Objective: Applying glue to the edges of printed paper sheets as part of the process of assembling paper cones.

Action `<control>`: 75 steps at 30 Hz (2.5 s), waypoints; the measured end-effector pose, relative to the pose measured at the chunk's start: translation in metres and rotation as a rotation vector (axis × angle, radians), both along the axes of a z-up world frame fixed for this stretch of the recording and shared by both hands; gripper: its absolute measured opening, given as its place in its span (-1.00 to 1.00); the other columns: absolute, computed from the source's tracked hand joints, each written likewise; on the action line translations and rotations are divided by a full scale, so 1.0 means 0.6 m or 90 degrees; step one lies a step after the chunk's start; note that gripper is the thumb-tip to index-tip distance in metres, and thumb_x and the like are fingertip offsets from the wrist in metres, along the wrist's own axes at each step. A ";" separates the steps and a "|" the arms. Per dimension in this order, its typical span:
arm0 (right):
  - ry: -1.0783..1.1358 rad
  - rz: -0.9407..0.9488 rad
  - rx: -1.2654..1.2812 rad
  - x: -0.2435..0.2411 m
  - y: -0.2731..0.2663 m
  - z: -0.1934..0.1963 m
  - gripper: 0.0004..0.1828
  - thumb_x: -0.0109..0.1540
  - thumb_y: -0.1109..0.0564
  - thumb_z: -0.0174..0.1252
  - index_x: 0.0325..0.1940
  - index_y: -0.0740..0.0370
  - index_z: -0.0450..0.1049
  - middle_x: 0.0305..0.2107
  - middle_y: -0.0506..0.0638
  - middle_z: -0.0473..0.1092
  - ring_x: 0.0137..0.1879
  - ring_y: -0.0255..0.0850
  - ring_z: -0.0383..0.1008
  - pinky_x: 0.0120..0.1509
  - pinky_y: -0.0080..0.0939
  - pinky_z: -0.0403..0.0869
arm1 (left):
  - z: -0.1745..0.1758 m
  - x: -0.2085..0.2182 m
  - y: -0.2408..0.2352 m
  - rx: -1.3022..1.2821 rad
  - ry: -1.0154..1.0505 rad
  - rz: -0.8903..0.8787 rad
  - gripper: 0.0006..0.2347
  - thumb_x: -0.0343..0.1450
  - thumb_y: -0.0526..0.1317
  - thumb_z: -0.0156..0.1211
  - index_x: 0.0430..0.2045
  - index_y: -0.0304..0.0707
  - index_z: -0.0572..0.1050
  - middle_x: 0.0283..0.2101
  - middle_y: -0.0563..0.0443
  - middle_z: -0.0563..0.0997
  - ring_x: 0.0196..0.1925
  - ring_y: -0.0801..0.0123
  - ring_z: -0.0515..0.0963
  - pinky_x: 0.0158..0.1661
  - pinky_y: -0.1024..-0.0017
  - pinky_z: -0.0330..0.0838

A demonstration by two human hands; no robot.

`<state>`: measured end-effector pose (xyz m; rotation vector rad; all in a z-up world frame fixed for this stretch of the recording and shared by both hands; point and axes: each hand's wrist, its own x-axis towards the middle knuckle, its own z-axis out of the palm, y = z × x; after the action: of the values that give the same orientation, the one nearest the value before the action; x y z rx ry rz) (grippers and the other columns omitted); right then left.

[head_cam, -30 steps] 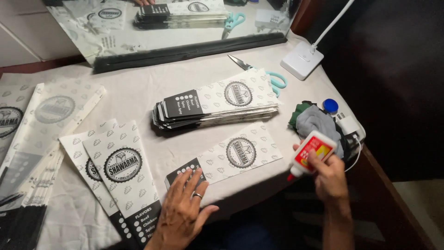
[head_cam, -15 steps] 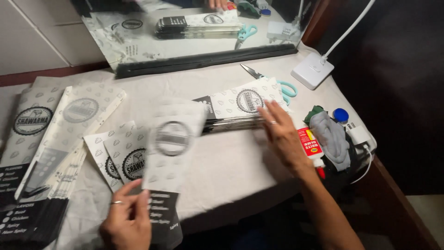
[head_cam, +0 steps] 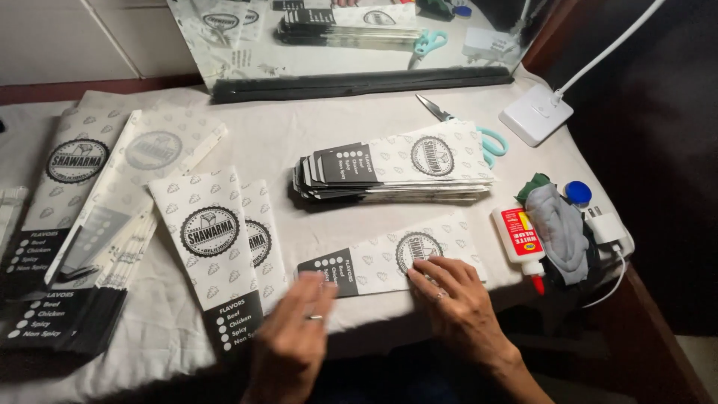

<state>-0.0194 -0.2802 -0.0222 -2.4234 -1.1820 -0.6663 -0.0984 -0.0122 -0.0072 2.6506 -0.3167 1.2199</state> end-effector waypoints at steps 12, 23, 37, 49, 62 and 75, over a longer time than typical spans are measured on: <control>0.419 -0.601 0.011 0.088 -0.201 0.036 -0.17 0.18 -0.18 0.27 0.48 0.18 0.34 -0.12 0.13 0.38 -0.06 -0.03 0.48 0.18 0.01 0.41 | -0.080 0.051 -0.047 -0.008 0.151 -0.201 -0.88 0.40 -0.38 0.27 -0.23 -0.39 0.63 -0.05 -0.27 0.67 0.06 -0.18 0.63 -0.05 0.04 0.59; 0.686 -0.595 0.168 0.085 -0.131 0.106 -0.13 0.15 -0.03 0.35 0.46 0.18 0.17 0.07 0.16 0.47 0.03 -0.07 0.60 -0.05 -0.14 0.63 | -0.038 0.082 -0.041 -0.009 0.241 -0.248 -0.91 0.40 -0.42 0.26 -0.50 -0.27 0.50 -0.35 0.05 0.65 -0.32 0.31 0.67 -0.09 0.36 0.62; 0.396 -0.450 0.655 -0.018 -0.152 -0.015 -0.52 -0.03 0.18 0.51 -0.11 0.38 0.50 -0.28 0.11 0.54 -0.17 -0.14 0.57 -0.07 -0.26 0.64 | -0.056 0.162 -0.002 -0.105 0.554 -0.162 -0.87 0.50 -0.11 0.11 -0.30 -0.08 0.54 -0.56 0.02 0.66 -0.50 0.02 0.66 -0.31 0.09 0.48; 0.400 -0.509 0.679 -0.008 -0.163 -0.012 -0.54 0.03 0.16 0.47 -0.11 0.42 0.48 -0.22 0.19 0.53 -0.13 -0.07 0.59 0.02 -0.21 0.66 | -0.056 0.169 0.001 -0.103 0.591 -0.147 -0.86 0.50 -0.09 0.10 -0.27 -0.07 0.54 -0.55 0.02 0.67 -0.48 0.02 0.66 -0.26 0.08 0.48; 0.399 -0.367 0.766 0.001 -0.133 -0.070 -0.62 0.00 0.27 0.48 -0.15 0.34 0.54 -0.29 0.01 0.53 -0.21 -0.28 0.52 -0.03 -0.32 0.58 | -0.052 0.186 0.007 -0.155 0.593 -0.183 -0.85 0.47 -0.11 0.13 -0.36 -0.11 0.59 -0.41 0.08 0.73 -0.37 0.15 0.69 -0.27 0.14 0.46; 0.585 -0.135 0.739 -0.042 0.123 -0.057 -0.69 -0.07 0.32 0.54 -0.35 0.33 0.54 -0.40 -0.06 0.44 -0.22 -0.25 0.53 -0.07 -0.23 0.68 | -0.015 0.212 0.024 -0.225 0.693 -0.213 -0.84 0.39 -0.14 0.13 -0.42 -0.09 0.66 -0.28 0.13 0.75 -0.22 0.31 0.69 -0.17 0.29 0.42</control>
<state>-0.0444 -0.2066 -0.0567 -1.4761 -0.0521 -0.1154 0.0289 0.0021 -0.0164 2.3801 -0.2817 -0.3022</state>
